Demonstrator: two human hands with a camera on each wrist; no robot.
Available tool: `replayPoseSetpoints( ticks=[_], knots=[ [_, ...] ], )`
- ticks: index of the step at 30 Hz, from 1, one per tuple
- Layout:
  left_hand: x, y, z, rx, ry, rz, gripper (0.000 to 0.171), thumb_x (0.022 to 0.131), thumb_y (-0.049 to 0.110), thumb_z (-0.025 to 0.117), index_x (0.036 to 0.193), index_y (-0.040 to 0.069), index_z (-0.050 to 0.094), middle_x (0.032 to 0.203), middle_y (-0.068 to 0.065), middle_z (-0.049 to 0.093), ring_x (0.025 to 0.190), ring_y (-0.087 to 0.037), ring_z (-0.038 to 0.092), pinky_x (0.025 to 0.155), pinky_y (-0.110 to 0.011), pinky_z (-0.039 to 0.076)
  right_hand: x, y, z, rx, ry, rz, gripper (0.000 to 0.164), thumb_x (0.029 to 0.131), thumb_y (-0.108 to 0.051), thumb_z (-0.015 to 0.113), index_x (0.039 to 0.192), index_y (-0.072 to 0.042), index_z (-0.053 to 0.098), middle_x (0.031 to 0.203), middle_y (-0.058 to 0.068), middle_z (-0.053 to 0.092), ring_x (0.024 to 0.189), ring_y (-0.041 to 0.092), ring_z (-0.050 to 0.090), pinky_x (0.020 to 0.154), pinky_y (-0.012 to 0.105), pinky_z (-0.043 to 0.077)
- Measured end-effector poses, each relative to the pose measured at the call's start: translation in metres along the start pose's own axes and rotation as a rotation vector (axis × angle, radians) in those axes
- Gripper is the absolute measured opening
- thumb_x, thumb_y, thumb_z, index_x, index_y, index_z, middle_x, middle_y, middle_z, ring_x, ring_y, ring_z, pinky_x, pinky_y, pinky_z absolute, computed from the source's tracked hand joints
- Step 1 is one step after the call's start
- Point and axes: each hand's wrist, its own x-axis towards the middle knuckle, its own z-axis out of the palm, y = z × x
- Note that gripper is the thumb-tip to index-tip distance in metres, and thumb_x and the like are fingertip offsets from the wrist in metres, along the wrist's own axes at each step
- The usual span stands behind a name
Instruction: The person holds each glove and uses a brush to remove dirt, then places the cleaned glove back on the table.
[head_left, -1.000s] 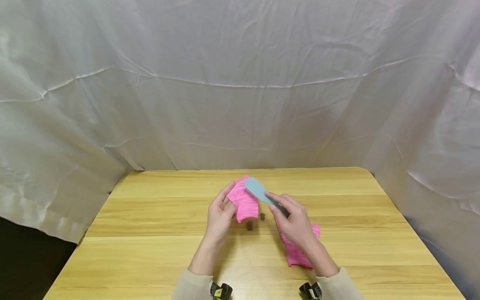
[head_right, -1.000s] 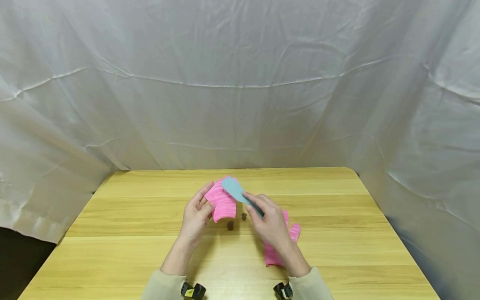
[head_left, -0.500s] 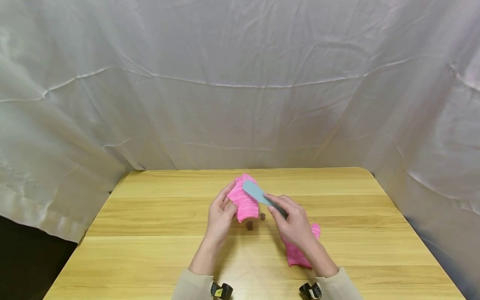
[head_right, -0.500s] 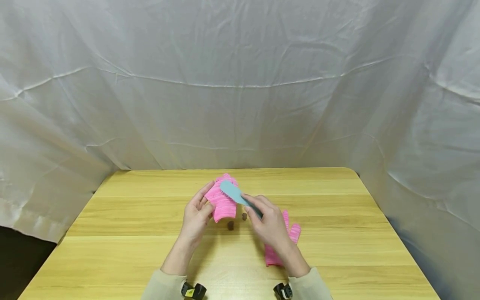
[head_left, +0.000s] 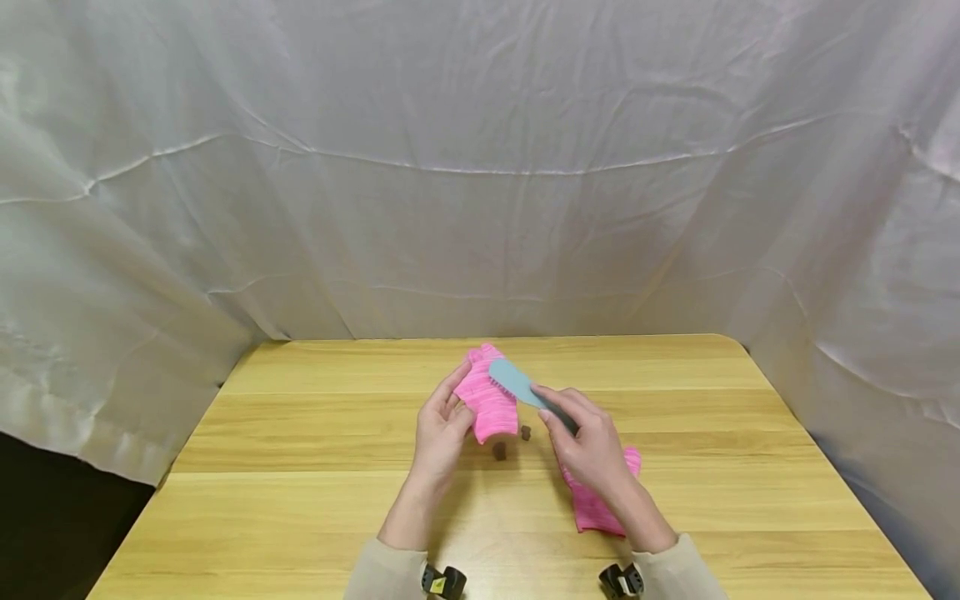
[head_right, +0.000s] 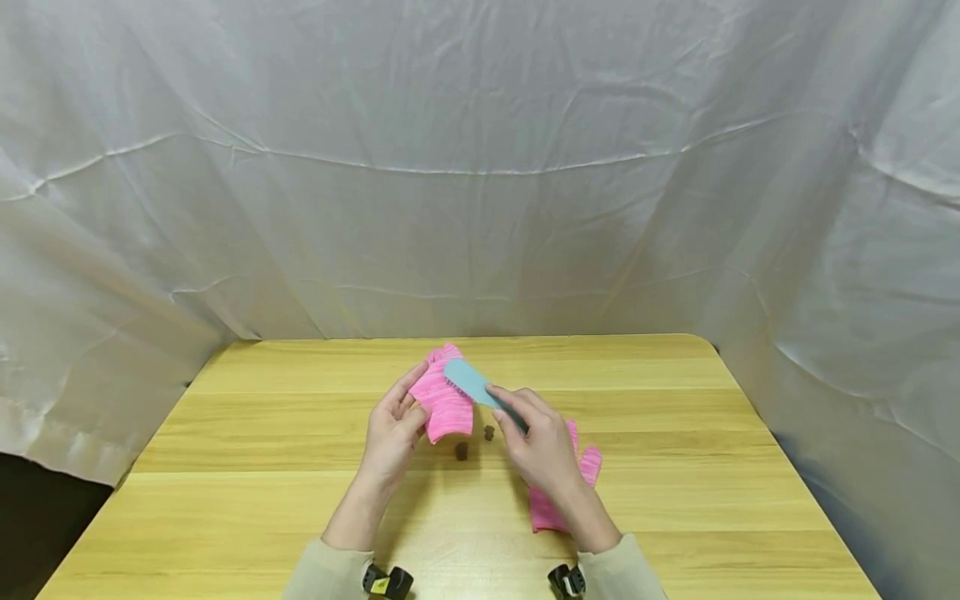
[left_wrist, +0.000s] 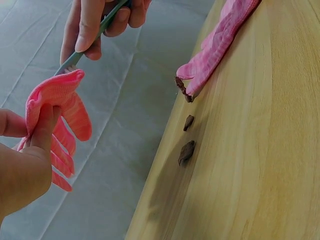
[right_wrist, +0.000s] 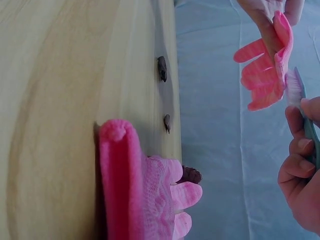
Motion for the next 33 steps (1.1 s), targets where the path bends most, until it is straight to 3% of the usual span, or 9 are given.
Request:
replayPoseSetpoints(
  ticks=[10, 17, 25, 33],
  knots=[
    [0.0006, -0.0001, 0.0011, -0.005, 0.01, -0.004, 0.069, 0.091, -0.017, 0.047, 0.157, 0.003, 0.041, 0.156, -0.024, 0.047, 0.126, -0.031, 0.062, 0.088, -0.024, 0.06, -0.0005, -0.0001, 0.0003, -0.034, 0.011, 0.027, 0.04, 0.091, 0.005, 0.074, 0.128, -0.01, 0.074, 0.105, 0.004, 0.073, 0.07, 0.008, 0.053, 0.057, 0.021, 0.047],
    [-0.0003, -0.0001, 0.0015, 0.002, 0.008, 0.003, 0.07, 0.09, -0.017, 0.047, 0.157, 0.003, 0.042, 0.152, -0.025, 0.051, 0.116, -0.024, 0.066, 0.08, -0.022, 0.06, -0.0005, 0.0014, 0.0002, -0.044, 0.027, 0.031, 0.04, 0.091, 0.005, 0.074, 0.128, -0.01, 0.074, 0.105, 0.005, 0.074, 0.071, 0.009, 0.054, 0.058, 0.02, 0.047],
    [-0.0003, -0.0005, 0.0015, 0.007, 0.007, 0.003, 0.07, 0.089, -0.016, 0.047, 0.157, 0.003, 0.042, 0.152, -0.026, 0.051, 0.118, -0.025, 0.065, 0.081, -0.022, 0.06, -0.0005, 0.0023, 0.0016, -0.052, 0.055, 0.029, 0.039, 0.091, 0.004, 0.074, 0.128, -0.01, 0.074, 0.102, 0.004, 0.073, 0.069, 0.007, 0.052, 0.056, 0.017, 0.044],
    [0.0, 0.0004, 0.0002, 0.004, 0.011, 0.004, 0.069, 0.09, -0.016, 0.047, 0.157, 0.002, 0.041, 0.152, -0.026, 0.051, 0.115, -0.022, 0.066, 0.081, -0.022, 0.059, -0.0007, 0.0049, -0.0002, -0.044, 0.082, 0.086, 0.04, 0.092, 0.005, 0.073, 0.13, -0.009, 0.073, 0.099, 0.004, 0.071, 0.069, 0.008, 0.055, 0.055, 0.017, 0.047]
  ],
)
